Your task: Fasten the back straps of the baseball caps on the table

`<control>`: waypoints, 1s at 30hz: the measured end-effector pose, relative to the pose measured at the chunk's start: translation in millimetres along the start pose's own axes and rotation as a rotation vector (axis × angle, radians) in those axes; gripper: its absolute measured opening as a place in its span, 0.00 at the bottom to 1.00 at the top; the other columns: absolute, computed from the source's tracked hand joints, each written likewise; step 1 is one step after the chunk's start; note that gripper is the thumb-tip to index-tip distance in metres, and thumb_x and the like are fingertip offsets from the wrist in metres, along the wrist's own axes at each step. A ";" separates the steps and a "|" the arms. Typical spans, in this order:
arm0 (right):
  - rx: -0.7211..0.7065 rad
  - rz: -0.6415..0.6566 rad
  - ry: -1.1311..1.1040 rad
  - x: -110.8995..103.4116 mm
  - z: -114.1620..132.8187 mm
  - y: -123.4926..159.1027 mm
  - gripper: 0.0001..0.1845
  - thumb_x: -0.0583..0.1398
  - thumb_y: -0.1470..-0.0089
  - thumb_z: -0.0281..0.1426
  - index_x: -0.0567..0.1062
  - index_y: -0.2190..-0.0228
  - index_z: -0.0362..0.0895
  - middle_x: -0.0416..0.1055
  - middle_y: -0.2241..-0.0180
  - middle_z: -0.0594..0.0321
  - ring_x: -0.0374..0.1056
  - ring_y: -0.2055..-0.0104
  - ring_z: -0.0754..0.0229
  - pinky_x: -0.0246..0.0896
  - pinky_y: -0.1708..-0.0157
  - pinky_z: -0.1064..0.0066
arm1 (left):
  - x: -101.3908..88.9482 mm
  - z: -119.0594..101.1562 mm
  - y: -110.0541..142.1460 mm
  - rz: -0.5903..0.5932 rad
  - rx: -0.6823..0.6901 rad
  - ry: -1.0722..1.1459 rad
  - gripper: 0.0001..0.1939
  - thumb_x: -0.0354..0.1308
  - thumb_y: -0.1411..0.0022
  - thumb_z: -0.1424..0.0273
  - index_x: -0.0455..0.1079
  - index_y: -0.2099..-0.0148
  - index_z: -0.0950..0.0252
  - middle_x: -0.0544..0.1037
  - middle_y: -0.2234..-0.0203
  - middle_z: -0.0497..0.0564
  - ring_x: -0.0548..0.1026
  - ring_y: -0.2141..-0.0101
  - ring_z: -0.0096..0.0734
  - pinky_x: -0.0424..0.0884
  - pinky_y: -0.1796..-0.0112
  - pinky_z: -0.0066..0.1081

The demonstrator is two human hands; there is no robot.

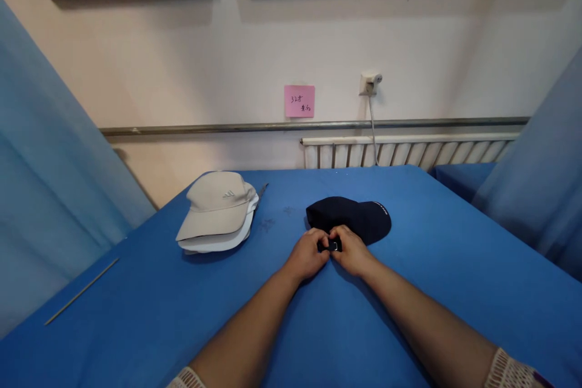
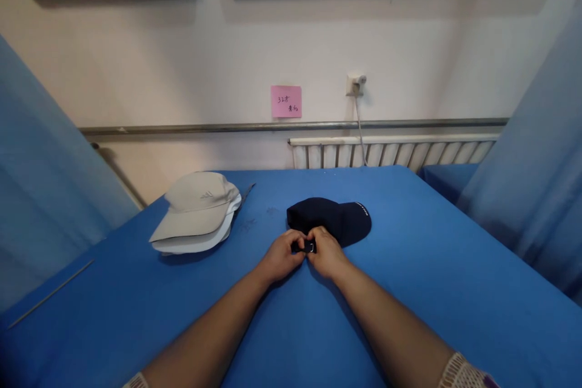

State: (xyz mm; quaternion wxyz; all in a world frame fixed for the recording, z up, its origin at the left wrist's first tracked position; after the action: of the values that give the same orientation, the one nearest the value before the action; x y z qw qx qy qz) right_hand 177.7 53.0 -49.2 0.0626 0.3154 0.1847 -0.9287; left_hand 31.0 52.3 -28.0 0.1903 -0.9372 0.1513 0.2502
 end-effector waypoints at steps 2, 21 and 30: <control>0.010 0.004 -0.027 -0.3 -2.0 0.2 0.15 0.60 0.57 0.20 0.69 0.65 0.46 0.69 0.61 0.61 0.68 0.58 0.56 0.63 0.57 0.63 | 0.4 1.3 -1.6 -0.023 -0.050 0.114 0.08 0.58 0.56 0.81 0.66 0.73 0.64 0.75 0.68 0.49 0.71 0.64 0.33 0.65 0.61 0.31; 0.099 -0.048 -0.209 0.1 -11.4 -0.1 0.19 0.62 0.56 0.24 0.70 0.60 0.47 0.73 0.61 0.62 0.70 0.57 0.56 0.64 0.53 0.61 | -4.7 -6.9 2.9 -0.024 -0.010 0.034 0.15 0.62 0.50 0.74 0.77 0.59 0.59 0.77 0.63 0.51 0.73 0.60 0.39 0.65 0.55 0.36; -0.021 0.025 -0.160 -0.6 -6.2 0.3 0.14 0.58 0.47 0.26 0.73 0.58 0.47 0.73 0.57 0.59 0.70 0.53 0.56 0.63 0.50 0.60 | -5.5 6.5 -3.5 -0.143 -0.245 0.510 0.07 0.64 0.50 0.69 0.68 0.70 0.66 0.75 0.72 0.48 0.70 0.70 0.28 0.64 0.65 0.28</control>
State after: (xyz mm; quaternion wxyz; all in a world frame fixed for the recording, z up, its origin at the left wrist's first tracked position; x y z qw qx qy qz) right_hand 181.8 55.1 -53.5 0.0920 0.2418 0.1846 -0.9481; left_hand 25.0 59.3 -29.4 0.0488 -0.9941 0.0967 0.0088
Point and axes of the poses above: each hand's wrist, its own y-axis away from the middle knuckle, its own x-axis out of the palm, z = x × y, the point moved 3 cm from there along -y, towards the middle knuckle
